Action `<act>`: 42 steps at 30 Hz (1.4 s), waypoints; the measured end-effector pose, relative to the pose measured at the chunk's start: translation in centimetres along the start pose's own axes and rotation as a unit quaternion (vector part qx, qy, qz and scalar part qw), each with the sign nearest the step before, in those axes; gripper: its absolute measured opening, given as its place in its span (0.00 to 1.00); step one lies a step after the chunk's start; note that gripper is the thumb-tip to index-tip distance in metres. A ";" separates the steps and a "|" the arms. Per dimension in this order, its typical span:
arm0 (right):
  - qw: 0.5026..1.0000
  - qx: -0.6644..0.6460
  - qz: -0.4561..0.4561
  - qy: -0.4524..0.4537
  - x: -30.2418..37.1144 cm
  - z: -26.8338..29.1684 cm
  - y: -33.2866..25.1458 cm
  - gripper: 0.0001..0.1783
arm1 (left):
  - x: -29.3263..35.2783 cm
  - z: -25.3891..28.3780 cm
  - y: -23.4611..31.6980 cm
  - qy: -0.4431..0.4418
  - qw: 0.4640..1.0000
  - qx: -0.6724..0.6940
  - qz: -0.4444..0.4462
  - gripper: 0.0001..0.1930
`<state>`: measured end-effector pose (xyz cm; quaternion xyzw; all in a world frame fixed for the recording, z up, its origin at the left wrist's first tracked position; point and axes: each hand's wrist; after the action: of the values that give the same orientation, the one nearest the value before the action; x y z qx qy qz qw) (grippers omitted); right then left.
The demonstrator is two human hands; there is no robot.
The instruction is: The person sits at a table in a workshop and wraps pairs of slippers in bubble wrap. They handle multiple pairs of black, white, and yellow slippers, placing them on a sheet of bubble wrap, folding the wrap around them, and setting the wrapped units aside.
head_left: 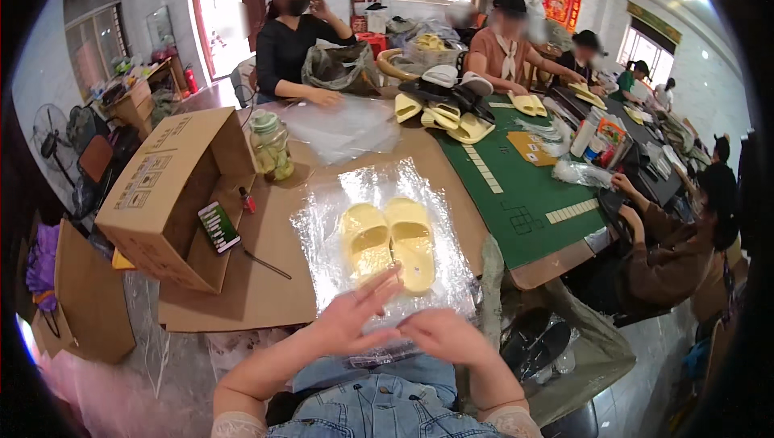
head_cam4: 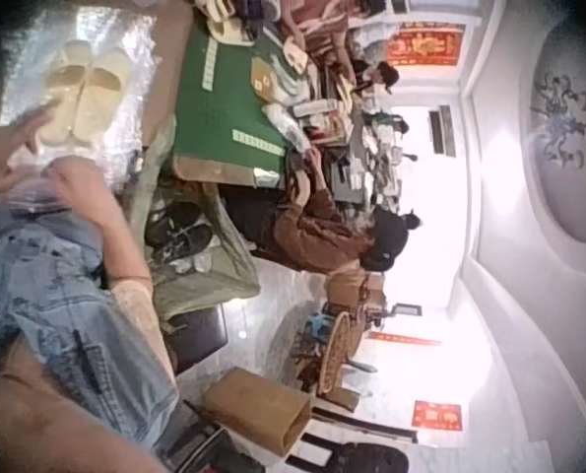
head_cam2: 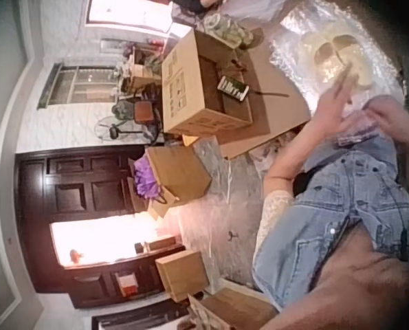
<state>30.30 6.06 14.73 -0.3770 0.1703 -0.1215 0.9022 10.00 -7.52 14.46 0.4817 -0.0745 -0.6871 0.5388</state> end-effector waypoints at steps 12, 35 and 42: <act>0.994 -0.097 -0.043 0.014 -1.9 -2.5 0.8 0.14 | 18.9 6.3 -4.6 -0.080 0.955 -0.031 0.285 0.10; 0.933 -0.287 -0.217 0.001 0.8 -0.2 3.8 0.10 | 43.1 14.7 -24.1 -0.137 0.711 -0.539 0.430 0.33; 0.889 -0.296 -0.207 0.281 1.0 2.3 4.4 0.04 | 29.7 11.0 -15.1 -0.410 0.668 -0.103 0.612 0.29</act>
<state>32.59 10.22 12.85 -0.6031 0.3628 -0.3504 0.6180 -6.96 -30.06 -6.40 -0.0614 -0.4949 -0.3344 0.7997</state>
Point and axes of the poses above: each hand's wrist, its own x-axis away from the middle knuckle, its own z-axis out of the back of the hand, y = z × x, and after that the axes turned 7 degrees about y, right-handed
